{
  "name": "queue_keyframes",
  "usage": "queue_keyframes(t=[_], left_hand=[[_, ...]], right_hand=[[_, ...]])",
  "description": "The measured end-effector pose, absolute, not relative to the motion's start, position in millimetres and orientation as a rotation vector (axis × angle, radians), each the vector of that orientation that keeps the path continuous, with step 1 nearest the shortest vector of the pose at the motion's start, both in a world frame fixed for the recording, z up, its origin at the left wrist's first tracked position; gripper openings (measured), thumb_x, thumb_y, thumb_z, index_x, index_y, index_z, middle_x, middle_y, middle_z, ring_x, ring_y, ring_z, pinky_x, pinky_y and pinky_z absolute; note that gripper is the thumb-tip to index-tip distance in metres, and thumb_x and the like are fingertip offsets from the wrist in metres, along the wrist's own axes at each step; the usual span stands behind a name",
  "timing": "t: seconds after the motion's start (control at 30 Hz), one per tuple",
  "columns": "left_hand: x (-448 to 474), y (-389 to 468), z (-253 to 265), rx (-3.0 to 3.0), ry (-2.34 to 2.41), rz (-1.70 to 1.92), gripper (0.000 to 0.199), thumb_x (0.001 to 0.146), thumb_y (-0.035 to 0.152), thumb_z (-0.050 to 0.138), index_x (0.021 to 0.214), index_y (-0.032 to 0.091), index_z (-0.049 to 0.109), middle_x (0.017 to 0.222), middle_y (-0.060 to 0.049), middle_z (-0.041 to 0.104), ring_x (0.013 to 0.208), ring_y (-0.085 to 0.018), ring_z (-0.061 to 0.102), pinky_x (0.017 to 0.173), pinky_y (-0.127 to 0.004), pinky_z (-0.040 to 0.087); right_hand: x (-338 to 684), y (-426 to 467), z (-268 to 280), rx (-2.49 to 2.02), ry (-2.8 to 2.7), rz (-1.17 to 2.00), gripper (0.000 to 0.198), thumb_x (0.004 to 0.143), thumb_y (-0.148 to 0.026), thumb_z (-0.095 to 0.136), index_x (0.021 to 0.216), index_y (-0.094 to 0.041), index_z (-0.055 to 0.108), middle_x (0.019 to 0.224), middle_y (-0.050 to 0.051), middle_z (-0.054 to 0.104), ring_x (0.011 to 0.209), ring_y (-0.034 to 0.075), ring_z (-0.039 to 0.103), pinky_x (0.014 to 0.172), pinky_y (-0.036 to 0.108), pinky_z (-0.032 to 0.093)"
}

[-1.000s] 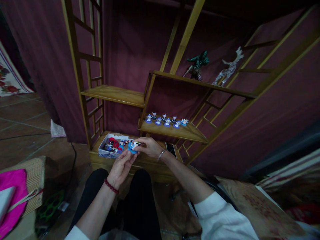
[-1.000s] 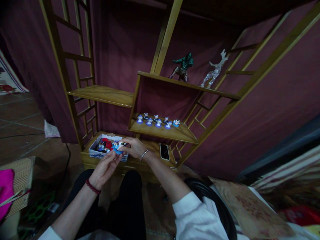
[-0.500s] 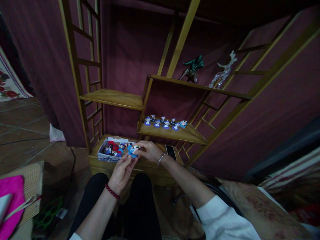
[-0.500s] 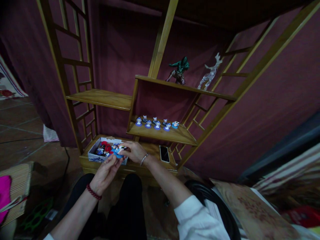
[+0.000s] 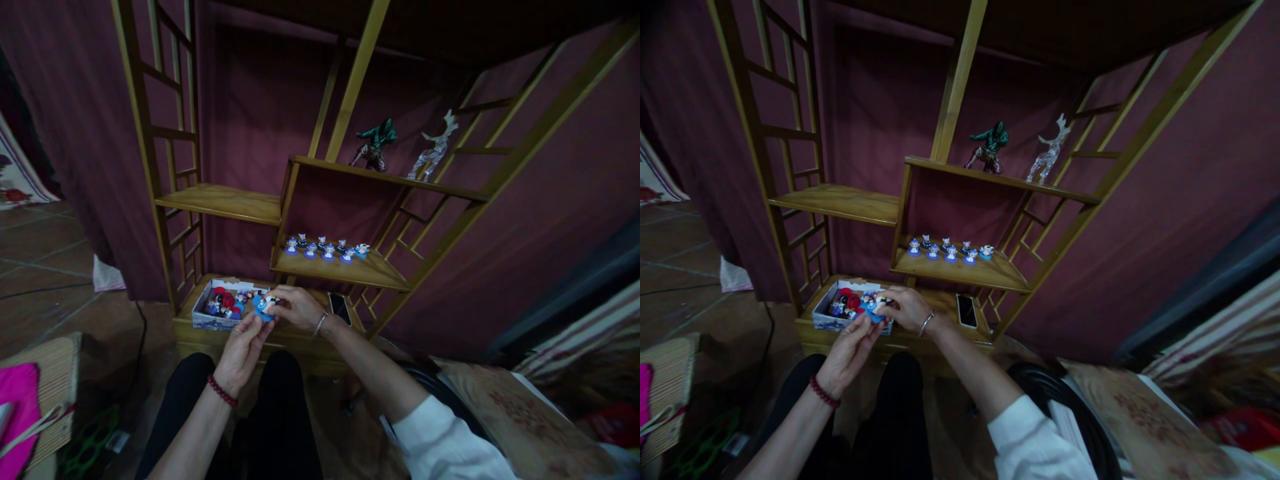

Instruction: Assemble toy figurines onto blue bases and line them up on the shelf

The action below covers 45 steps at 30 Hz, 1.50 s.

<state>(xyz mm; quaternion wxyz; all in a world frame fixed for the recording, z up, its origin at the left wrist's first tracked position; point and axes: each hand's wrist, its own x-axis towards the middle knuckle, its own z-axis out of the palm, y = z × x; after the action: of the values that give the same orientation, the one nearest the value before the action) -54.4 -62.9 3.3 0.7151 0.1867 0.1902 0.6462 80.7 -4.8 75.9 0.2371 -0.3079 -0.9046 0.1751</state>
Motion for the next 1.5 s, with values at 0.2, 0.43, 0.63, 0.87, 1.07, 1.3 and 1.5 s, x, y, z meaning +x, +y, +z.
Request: queue_keyframes(t=[0.2,0.43,0.63,0.87,1.07,1.3,1.5], left_hand=[[-54,-63,3,0.441,0.411,1.41,0.012,0.068,0.013,0.063,0.08,0.012,0.064,0.091,-0.005,0.064,0.085,-0.013,0.06,0.084,-0.025,0.046],[-51,-65,-1,0.397,0.424,1.441,0.015,0.066,0.012,0.065,0.082,0.013,0.064,0.092,-0.004,0.064,0.086,-0.012,0.059,0.084,-0.025,0.045],[-50,-62,-4,0.379,0.391,1.424,0.014,0.068,0.01,0.062,0.083,0.013,0.063,0.091,-0.005,0.064,0.086,-0.012,0.059,0.085,-0.026,0.045],[-51,-57,5,0.353,0.344,1.419,0.014,0.071,0.007,0.058,0.084,0.013,0.063,0.094,-0.006,0.064,0.089,-0.012,0.058,0.09,-0.029,0.043],[-51,-57,5,0.325,0.382,1.396,0.015,0.07,0.005,0.058,0.083,0.014,0.062,0.093,-0.005,0.064,0.087,-0.012,0.059,0.087,-0.028,0.045],[-49,-57,0,0.375,0.364,1.36,0.019,0.072,0.008,0.058,0.09,0.012,0.061,0.097,-0.006,0.063,0.091,-0.014,0.058,0.087,-0.026,0.045],[-47,-56,0,0.324,0.383,1.362,0.017,0.069,0.006,0.06,0.085,0.012,0.061,0.093,-0.006,0.063,0.089,-0.015,0.059,0.085,-0.027,0.046]], right_hand=[[82,-7,81,-0.841,-2.5,0.52,0.029,0.078,-0.034,0.053,0.101,-0.017,0.058,0.093,0.005,0.061,0.077,0.013,0.057,0.068,0.022,0.043],[80,-10,75,-0.954,-2.49,0.421,0.029,0.077,-0.032,0.055,0.101,-0.016,0.058,0.089,0.005,0.061,0.077,0.013,0.056,0.07,0.024,0.043],[82,-9,70,-0.904,-2.443,0.491,0.028,0.077,-0.032,0.054,0.101,-0.017,0.058,0.095,0.006,0.061,0.086,0.015,0.056,0.076,0.026,0.042],[84,-6,67,-0.805,-2.294,0.68,0.038,0.076,-0.032,0.055,0.112,-0.018,0.051,0.108,0.006,0.057,0.095,0.015,0.054,0.081,0.028,0.043],[88,-2,60,-0.873,-2.206,0.819,0.041,0.074,-0.034,0.057,0.112,-0.019,0.052,0.107,0.005,0.058,0.082,0.013,0.057,0.071,0.025,0.047],[91,-2,60,-0.921,-2.195,0.831,0.033,0.073,-0.038,0.057,0.097,-0.016,0.06,0.09,0.004,0.063,0.068,0.011,0.059,0.064,0.023,0.048],[93,-2,59,-0.931,-2.187,0.85,0.035,0.072,-0.039,0.058,0.099,-0.016,0.059,0.092,0.004,0.063,0.068,0.012,0.059,0.065,0.025,0.048]])
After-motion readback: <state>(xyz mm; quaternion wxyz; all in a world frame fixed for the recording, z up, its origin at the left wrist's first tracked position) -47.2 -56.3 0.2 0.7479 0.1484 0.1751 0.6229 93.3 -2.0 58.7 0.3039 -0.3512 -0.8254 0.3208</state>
